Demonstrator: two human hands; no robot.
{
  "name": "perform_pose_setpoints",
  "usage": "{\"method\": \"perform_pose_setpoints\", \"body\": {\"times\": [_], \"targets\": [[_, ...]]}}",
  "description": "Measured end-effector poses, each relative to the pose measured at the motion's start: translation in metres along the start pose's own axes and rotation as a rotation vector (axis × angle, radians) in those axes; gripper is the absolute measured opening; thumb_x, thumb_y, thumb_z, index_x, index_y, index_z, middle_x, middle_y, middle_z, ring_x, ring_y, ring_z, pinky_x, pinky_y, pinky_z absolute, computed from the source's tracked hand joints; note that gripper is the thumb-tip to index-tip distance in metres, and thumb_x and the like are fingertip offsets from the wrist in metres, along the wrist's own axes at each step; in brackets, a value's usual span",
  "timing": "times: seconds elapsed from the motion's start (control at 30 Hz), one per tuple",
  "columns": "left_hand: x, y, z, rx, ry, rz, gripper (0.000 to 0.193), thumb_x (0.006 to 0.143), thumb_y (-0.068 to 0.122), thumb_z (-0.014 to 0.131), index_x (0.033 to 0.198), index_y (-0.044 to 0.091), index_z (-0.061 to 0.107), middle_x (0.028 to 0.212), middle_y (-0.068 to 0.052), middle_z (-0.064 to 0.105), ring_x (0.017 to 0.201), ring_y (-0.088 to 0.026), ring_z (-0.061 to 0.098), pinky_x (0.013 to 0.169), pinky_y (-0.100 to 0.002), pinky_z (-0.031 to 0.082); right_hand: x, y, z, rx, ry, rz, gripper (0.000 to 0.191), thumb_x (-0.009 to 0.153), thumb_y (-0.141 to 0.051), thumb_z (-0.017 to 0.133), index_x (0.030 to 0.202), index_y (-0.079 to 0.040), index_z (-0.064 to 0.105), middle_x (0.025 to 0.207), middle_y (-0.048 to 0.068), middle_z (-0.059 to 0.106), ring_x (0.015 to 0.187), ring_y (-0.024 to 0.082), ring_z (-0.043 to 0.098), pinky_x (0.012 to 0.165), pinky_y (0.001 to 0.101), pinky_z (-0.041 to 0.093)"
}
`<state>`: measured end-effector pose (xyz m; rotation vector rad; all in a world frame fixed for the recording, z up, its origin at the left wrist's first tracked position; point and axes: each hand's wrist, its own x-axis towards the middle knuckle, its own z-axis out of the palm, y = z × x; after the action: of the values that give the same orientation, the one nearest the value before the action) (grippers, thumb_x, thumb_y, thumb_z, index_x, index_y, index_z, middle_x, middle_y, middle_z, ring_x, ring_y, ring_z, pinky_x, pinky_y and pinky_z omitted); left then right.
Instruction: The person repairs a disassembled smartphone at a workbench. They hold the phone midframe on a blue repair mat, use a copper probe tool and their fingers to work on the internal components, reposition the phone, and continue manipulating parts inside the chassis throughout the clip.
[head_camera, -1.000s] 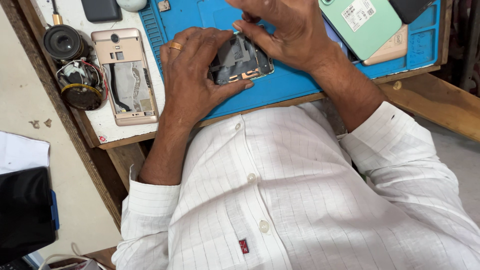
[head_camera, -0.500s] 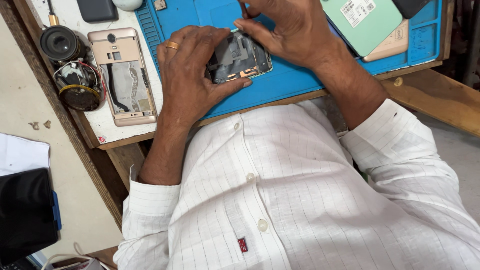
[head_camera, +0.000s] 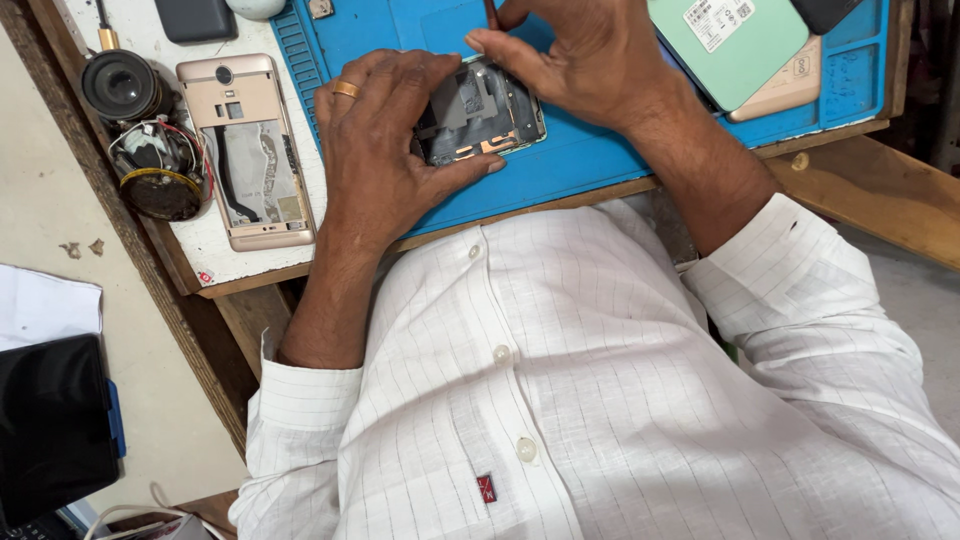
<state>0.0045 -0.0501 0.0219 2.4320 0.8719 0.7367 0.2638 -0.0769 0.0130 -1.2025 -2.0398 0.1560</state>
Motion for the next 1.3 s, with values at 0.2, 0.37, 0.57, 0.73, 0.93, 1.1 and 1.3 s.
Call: {"method": "perform_pose_setpoints", "body": {"times": [0.2, 0.37, 0.57, 0.73, 0.93, 1.1, 1.3], "targets": [[-0.001, -0.001, 0.000, 0.007, -0.006, -0.005, 0.088, 0.067, 0.058, 0.101, 0.137, 0.016, 0.067, 0.132, -0.004, 0.068, 0.132, -0.029, 0.054, 0.109, -0.051, 0.033, 0.000, -0.003, -0.015, 0.198, -0.028, -0.140, 0.028, 0.109, -0.001, 0.071, 0.134, -0.003, 0.059, 0.119, 0.009, 0.071, 0.112, 0.021, 0.071, 0.099, 0.0323, 0.061], [-0.001, -0.001, 0.001, -0.004, -0.001, -0.005, 0.090, 0.067, 0.061, 0.100, 0.138, 0.016, 0.066, 0.134, -0.003, 0.067, 0.133, -0.028, 0.053, 0.110, -0.052, 0.033, -0.005, -0.003, -0.015, 0.219, -0.046, -0.034, 0.019, 0.110, 0.000, 0.071, 0.124, -0.006, 0.060, 0.118, 0.007, 0.074, 0.112, 0.019, 0.075, 0.099, 0.0304, 0.064], [-0.001, 0.000, 0.001, 0.007, -0.010, -0.008, 0.091, 0.066, 0.061, 0.100, 0.138, 0.016, 0.067, 0.133, -0.003, 0.068, 0.132, -0.028, 0.053, 0.109, -0.053, 0.033, -0.006, 0.002, -0.001, -0.008, 0.024, -0.017, 0.023, 0.108, -0.005, 0.086, 0.115, -0.008, 0.065, 0.097, 0.005, 0.075, 0.089, 0.015, 0.075, 0.076, 0.0289, 0.062], [-0.001, 0.000, 0.002, 0.003, 0.003, -0.002, 0.089, 0.067, 0.061, 0.099, 0.138, 0.017, 0.067, 0.133, -0.003, 0.068, 0.133, -0.027, 0.054, 0.111, -0.052, 0.033, -0.005, 0.004, -0.005, 0.072, 0.019, -0.041, 0.025, 0.105, -0.008, 0.080, 0.120, -0.006, 0.060, 0.097, 0.005, 0.073, 0.091, 0.016, 0.076, 0.075, 0.0282, 0.060], [0.000, 0.000, 0.003, -0.008, 0.005, -0.003, 0.088, 0.066, 0.060, 0.099, 0.136, 0.016, 0.068, 0.134, -0.003, 0.067, 0.131, -0.027, 0.053, 0.108, -0.051, 0.034, -0.002, 0.000, -0.019, 0.111, -0.001, -0.073, 0.017, 0.110, -0.003, 0.073, 0.122, -0.004, 0.060, 0.105, 0.010, 0.072, 0.099, 0.020, 0.074, 0.083, 0.0320, 0.061], [0.001, 0.002, 0.002, -0.013, 0.010, -0.003, 0.088, 0.065, 0.058, 0.100, 0.136, 0.016, 0.068, 0.132, -0.003, 0.067, 0.130, -0.026, 0.053, 0.107, -0.051, 0.034, 0.000, -0.002, -0.021, 0.233, -0.043, -0.069, 0.013, 0.113, 0.001, 0.066, 0.121, -0.006, 0.059, 0.117, 0.010, 0.073, 0.109, 0.019, 0.073, 0.094, 0.0321, 0.062], [0.002, 0.001, 0.004, -0.018, 0.007, -0.018, 0.086, 0.064, 0.057, 0.099, 0.133, 0.015, 0.069, 0.130, -0.003, 0.067, 0.129, -0.027, 0.054, 0.105, -0.050, 0.034, -0.001, 0.001, -0.018, 0.185, 0.011, -0.057, 0.022, 0.110, 0.003, 0.077, 0.119, -0.006, 0.058, 0.105, 0.010, 0.073, 0.102, 0.021, 0.076, 0.088, 0.0328, 0.063]]}}
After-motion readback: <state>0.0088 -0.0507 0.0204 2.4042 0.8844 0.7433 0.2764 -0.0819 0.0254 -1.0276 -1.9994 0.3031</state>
